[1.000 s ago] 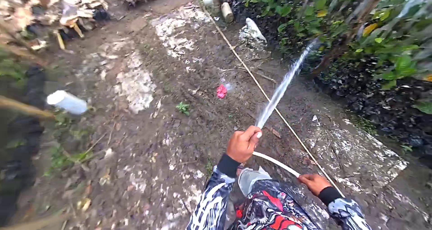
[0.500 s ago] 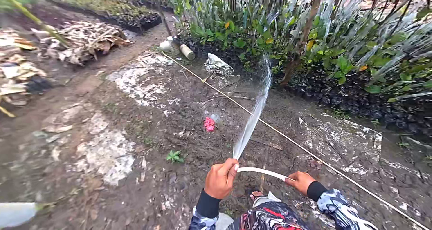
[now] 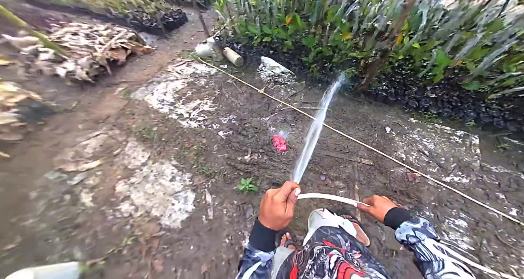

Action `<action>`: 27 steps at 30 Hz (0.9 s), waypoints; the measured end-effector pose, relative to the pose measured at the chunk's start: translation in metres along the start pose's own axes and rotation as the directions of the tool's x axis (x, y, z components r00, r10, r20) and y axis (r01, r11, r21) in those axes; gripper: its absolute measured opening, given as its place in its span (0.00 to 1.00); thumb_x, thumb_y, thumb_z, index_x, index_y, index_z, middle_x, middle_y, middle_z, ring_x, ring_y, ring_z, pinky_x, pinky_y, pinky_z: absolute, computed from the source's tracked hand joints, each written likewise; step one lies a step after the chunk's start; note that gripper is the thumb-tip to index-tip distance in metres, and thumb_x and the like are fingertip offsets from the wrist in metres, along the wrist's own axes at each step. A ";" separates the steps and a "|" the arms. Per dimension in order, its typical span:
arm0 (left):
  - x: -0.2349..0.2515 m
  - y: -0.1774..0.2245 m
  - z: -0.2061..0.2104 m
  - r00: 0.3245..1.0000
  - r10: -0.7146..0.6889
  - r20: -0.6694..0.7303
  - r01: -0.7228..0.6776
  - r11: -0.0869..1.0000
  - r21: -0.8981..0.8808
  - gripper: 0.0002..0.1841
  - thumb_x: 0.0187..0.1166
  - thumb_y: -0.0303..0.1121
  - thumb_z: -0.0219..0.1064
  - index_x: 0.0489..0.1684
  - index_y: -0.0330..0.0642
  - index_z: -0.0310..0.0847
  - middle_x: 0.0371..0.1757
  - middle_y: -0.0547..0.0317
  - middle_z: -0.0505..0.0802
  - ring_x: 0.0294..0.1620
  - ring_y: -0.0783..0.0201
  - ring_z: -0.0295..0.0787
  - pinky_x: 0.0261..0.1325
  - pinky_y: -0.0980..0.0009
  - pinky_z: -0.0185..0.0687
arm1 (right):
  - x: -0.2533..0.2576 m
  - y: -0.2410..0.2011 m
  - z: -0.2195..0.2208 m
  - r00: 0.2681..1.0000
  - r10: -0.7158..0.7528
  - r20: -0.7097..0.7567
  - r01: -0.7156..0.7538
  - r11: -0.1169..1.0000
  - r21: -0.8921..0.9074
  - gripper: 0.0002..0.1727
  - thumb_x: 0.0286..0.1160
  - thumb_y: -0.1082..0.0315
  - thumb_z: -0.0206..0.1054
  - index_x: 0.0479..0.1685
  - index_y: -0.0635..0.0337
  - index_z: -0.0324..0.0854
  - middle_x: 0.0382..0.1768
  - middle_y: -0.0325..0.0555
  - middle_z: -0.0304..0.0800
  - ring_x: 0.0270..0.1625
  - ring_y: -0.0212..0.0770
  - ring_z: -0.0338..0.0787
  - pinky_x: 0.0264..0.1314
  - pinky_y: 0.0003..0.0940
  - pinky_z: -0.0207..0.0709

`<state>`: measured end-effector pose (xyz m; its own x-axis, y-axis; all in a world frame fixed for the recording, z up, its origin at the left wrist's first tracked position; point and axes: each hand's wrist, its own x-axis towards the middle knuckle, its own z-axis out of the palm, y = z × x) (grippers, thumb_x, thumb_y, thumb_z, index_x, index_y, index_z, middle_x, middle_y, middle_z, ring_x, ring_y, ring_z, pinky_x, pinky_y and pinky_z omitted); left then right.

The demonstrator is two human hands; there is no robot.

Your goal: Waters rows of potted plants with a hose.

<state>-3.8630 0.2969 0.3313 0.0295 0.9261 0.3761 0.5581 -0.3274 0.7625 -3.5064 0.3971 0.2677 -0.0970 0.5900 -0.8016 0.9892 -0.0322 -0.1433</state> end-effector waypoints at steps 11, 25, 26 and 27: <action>0.017 -0.057 -0.132 0.980 0.101 0.168 -0.110 0.993 0.040 0.18 0.92 0.42 0.53 0.45 0.42 0.87 0.23 0.57 0.90 0.22 0.61 0.88 0.26 0.60 0.84 | 0.031 -0.166 0.041 0.999 -0.035 0.013 0.033 0.996 0.078 0.31 0.84 0.35 0.59 0.50 0.53 0.95 0.51 0.60 0.95 0.62 0.62 0.90 0.71 0.67 0.73; 0.120 -0.220 -0.339 0.959 0.172 0.225 -0.196 0.976 0.093 0.17 0.91 0.41 0.54 0.45 0.42 0.88 0.24 0.56 0.91 0.23 0.58 0.90 0.26 0.56 0.86 | 0.119 -0.436 -0.035 0.996 -0.066 -0.063 0.074 0.988 0.138 0.26 0.86 0.40 0.61 0.49 0.52 0.96 0.50 0.60 0.96 0.63 0.64 0.90 0.70 0.69 0.73; 0.124 -0.229 -0.348 0.953 0.176 0.248 -0.203 0.975 0.088 0.17 0.91 0.41 0.55 0.46 0.42 0.89 0.24 0.55 0.92 0.23 0.57 0.91 0.27 0.55 0.87 | 0.121 -0.449 -0.041 0.994 -0.076 -0.073 0.085 0.987 0.139 0.26 0.86 0.42 0.61 0.48 0.52 0.96 0.50 0.60 0.96 0.62 0.64 0.90 0.70 0.70 0.73; 0.129 -0.239 -0.357 0.947 0.182 0.266 -0.208 0.975 0.073 0.16 0.91 0.40 0.55 0.46 0.42 0.88 0.24 0.55 0.92 0.24 0.57 0.91 0.28 0.55 0.86 | 0.123 -0.461 -0.045 0.994 -0.082 -0.076 0.092 0.986 0.138 0.25 0.86 0.43 0.61 0.47 0.53 0.96 0.49 0.61 0.96 0.62 0.65 0.90 0.69 0.70 0.74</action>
<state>-4.2888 0.4281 0.3853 0.3500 0.8671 0.3545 0.5991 -0.4981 0.6269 -3.9696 0.5207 0.2613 -0.1691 0.6506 -0.7404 0.9513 -0.0886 -0.2952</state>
